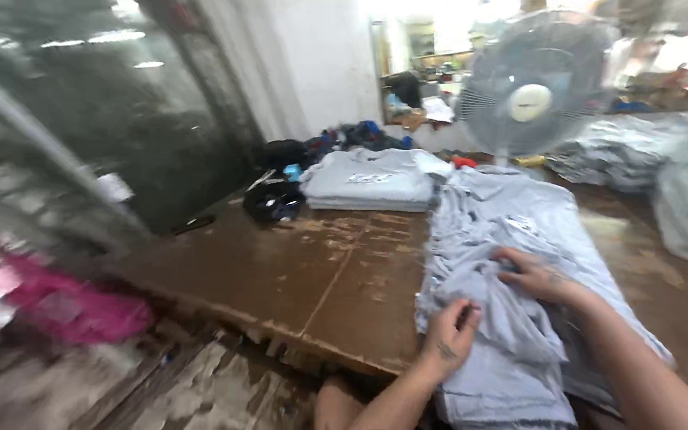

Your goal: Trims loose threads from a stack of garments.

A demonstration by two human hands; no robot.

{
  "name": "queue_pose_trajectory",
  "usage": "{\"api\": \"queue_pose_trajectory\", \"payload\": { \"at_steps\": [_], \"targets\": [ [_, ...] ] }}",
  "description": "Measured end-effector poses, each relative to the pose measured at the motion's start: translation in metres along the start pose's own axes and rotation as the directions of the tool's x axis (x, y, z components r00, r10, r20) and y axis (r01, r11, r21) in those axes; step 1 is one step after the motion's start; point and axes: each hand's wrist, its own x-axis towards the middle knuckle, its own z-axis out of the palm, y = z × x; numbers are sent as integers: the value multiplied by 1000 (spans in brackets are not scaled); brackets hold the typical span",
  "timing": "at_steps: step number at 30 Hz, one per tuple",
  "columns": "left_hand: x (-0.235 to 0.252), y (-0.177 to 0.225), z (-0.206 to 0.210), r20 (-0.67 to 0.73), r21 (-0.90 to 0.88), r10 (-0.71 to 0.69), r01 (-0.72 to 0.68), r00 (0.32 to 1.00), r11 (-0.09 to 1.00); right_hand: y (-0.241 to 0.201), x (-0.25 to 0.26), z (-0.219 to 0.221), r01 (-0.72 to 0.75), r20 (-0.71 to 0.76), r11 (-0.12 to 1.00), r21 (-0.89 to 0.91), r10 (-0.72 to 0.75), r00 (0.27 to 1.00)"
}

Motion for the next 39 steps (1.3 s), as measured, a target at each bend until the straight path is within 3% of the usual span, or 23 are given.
{"api": "queue_pose_trajectory", "payload": {
  "at_steps": [3,5,7,9,12,15,17,19,20,25,26,27,29,30,31,33,36,37,39],
  "targets": [
    [-15,-23,-33,-63,22,1,0,998,1000,-15,-2,-5,107,9,975,-196,-107,994],
    [-20,-35,-68,-105,109,-137,148,985,983,-41,-15,-15,121,65,945,-303,-106,992],
    [-23,-41,-101,-144,169,-340,361,929,917,-58,-21,-22,102,128,897,-430,-52,990],
    [-26,-45,-117,-208,93,-433,458,877,884,-59,-17,-19,111,172,857,-503,-26,985],
    [-28,-45,-115,-239,27,-443,462,864,886,-52,-9,-18,313,152,835,-452,-274,950],
    [-26,-51,-107,-262,106,-376,414,889,904,-56,14,-43,498,88,773,-394,-508,857],
    [-25,-57,-104,-272,178,-316,371,909,912,-35,45,-63,406,20,794,-453,-446,895],
    [-27,-59,-100,-269,214,-300,361,915,908,-2,65,-71,175,-142,786,-593,-317,938],
    [-27,-58,-100,-275,224,-282,347,919,911,1,62,-73,117,-200,808,-577,-278,939],
    [-27,-59,-97,-313,222,-247,323,917,920,-64,-32,-31,302,-398,817,-491,-519,756],
    [-25,-58,-96,-301,239,-249,326,921,915,-68,-43,-21,306,-389,825,-475,-509,768],
    [-24,-58,-95,-282,262,-252,327,926,908,-65,-46,-15,272,-344,849,-453,-448,825],
    [-24,-58,-95,-240,306,-259,326,936,894,-53,-35,-10,135,-161,922,-363,-204,966],
    [-25,-58,-94,-230,320,-261,326,938,890,-48,-25,-7,97,-73,941,-325,-127,989],
    [-26,-58,-94,-228,326,-259,325,938,888,-46,-18,-2,129,-22,945,-302,-142,990],
    [-26,-59,-94,-246,322,-244,317,938,892,-56,-13,1,294,-4,893,-342,-315,949],
    [-28,-61,-95,-273,302,-243,323,931,897,-59,5,-23,455,-110,834,-312,-508,854],
    [-28,-61,-96,-275,297,-246,326,929,898,-45,17,-35,434,-156,858,-273,-485,860],
    [-28,-61,-96,-279,275,-256,332,925,902,-7,46,-50,260,-231,940,-220,-309,923]
  ]
}}
